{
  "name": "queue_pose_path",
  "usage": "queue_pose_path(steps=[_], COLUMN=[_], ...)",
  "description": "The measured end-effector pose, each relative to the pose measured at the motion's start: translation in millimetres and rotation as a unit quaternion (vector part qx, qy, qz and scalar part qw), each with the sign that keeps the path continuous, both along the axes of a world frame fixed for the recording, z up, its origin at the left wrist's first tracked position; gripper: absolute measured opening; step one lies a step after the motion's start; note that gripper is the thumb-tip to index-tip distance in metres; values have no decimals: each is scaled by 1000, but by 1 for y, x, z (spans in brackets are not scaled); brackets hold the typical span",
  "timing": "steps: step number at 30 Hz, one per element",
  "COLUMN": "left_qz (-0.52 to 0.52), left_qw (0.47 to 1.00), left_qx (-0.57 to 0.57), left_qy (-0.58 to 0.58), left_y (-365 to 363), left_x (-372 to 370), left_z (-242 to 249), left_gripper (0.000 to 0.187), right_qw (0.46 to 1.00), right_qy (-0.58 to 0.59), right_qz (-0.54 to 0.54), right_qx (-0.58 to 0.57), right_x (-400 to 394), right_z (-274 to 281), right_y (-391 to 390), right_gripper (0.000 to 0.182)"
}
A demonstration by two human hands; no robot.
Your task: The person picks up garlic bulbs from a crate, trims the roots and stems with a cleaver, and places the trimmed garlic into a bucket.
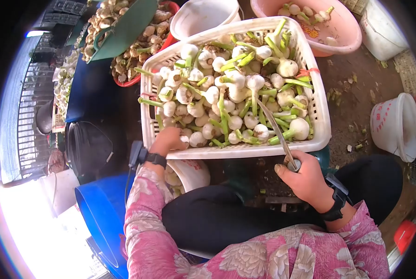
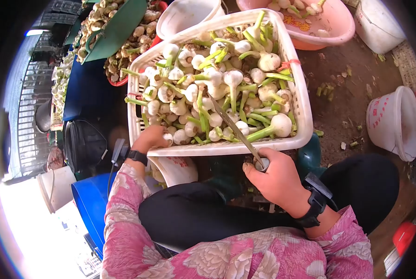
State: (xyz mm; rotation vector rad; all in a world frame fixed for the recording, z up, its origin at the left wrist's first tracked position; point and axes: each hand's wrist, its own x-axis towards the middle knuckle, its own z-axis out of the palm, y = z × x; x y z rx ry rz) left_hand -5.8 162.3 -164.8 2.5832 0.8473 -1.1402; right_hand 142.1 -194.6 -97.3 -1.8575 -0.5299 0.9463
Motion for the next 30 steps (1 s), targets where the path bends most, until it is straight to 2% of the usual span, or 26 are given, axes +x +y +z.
queue_pose_path(steps=[1,2,4,5,6,7,8,10,11,12,14,15,16,18,19,20,22,23,24,26,29,30], left_qz=[28,108,264,330,385,318,368,336,429,351,409,388,337,286,212,208,162,178,149,234,213,206], left_qw=[999,984,908,825,715,591,553,471,474,452,462,525,530,688,670,727,663,707,651,719,730,697], left_qx=[-31,-93,-207,-335,-452,-593,-573,-628,-534,-617,-602,-502,-547,-354,-416,-387,-351,-351,-354,-256,-269,-320], left_qy=[-34,-107,-251,-314,-369,-446,-480,-520,-554,-540,-507,-567,-553,-566,-578,-528,-640,-588,-655,-602,-591,-608], left_y=[1,2,-1,-7,-14,-17,-27,-78,-105,-103,-112,-134,-147,-172,-178,-178,-204,-211,-220,-232,-243,-246], left_x=[0,0,7,10,11,8,12,37,45,43,29,34,31,30,24,20,17,10,12,15,12,10], left_z=[8,17,46,68,90,96,105,147,167,166,172,172,181,191,191,195,179,182,174,162,160,160], left_gripper=[43,42,41,41,42,45,51,54,53,52,53,57,46,34,16,35,53,72,68,60,52,55], right_qw=[1000,1000,999,999,999,999,997,993,994,993,990,984,977,950,937,908,893,882,871,863,858,860], right_qy=[0,11,28,28,27,26,33,45,30,29,27,-79,-144,-274,-318,-391,-419,-435,-448,-448,-451,-451], right_qz=[-7,-12,-18,-26,-31,-34,-49,-77,-75,-89,-121,-124,-127,-132,-126,-112,-29,-4,21,44,60,52], right_qx=[2,-3,-6,3,14,27,43,76,67,67,63,104,95,69,72,104,161,181,201,228,237,235], right_x=[0,-1,0,-1,-1,-1,-2,-1,1,2,4,6,7,6,2,-2,-11,-17,-23,-32,-34,-33], right_z=[1,1,2,3,4,6,8,11,12,14,18,7,12,28,37,40,43,43,44,49,51,47], right_y=[-3,-7,-10,-11,-12,-12,-13,-15,-17,-18,-21,-24,-25,-28,-29,-30,-32,-32,-31,-31,-33,-31], right_gripper=[26,25,25,24,24,24,24,23,23,23,23,21,20,19,16,16,20,23,26,29,29,29])
